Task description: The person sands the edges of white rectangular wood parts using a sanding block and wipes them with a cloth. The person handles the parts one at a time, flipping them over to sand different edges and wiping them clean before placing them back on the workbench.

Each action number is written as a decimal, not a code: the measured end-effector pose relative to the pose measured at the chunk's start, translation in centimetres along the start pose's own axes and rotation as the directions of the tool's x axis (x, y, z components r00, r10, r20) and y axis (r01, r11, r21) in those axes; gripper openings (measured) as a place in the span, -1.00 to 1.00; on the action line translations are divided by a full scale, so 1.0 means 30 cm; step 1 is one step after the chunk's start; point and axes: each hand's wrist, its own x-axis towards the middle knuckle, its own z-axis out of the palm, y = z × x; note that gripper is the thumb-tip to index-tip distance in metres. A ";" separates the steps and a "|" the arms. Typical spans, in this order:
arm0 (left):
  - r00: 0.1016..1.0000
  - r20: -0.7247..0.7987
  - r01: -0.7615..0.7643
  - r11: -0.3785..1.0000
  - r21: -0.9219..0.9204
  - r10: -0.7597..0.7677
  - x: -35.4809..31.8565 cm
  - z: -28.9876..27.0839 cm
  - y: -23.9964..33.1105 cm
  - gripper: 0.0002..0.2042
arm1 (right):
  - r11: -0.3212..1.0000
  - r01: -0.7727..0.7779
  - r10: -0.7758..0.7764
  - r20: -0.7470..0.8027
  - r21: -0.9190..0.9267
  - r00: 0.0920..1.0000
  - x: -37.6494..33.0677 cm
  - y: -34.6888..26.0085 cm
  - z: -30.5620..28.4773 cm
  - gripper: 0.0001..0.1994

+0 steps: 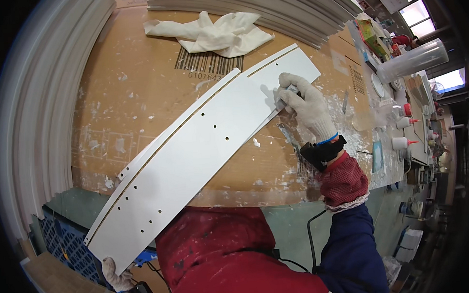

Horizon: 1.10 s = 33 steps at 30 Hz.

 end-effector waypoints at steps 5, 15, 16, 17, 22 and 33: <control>0.996 -0.074 -0.045 0.999 0.018 0.046 -0.005 0.031 -0.010 -0.47 | 0.999 -0.002 0.002 -0.005 -0.049 1.000 0.000 0.004 0.020 -0.75; 0.996 -0.079 -0.053 0.998 -0.015 0.052 -0.001 0.033 -0.011 -0.47 | 0.994 -0.019 0.019 -0.005 -0.104 1.000 -0.026 -0.007 0.021 -0.77; 0.997 -0.063 -0.047 0.999 -0.010 0.046 0.000 0.028 -0.010 -0.47 | 0.983 -0.034 0.036 0.007 -0.181 0.999 -0.032 -0.021 0.007 -0.77; 0.998 -0.048 -0.044 0.999 -0.007 0.043 0.000 0.019 -0.013 -0.47 | 0.965 -0.044 0.051 0.020 -0.257 0.999 -0.036 -0.029 -0.008 -0.76; 1.000 0.014 -0.007 1.000 -0.011 0.008 0.004 -0.002 -0.003 -0.47 | 0.998 -0.030 0.029 -0.017 -0.062 0.999 -0.045 -0.009 -0.032 -0.73; 1.000 -0.016 -0.026 1.000 -0.003 0.026 0.013 0.005 0.005 -0.53 | 0.977 0.178 -0.173 0.049 -0.114 0.984 0.129 -0.075 0.083 -0.70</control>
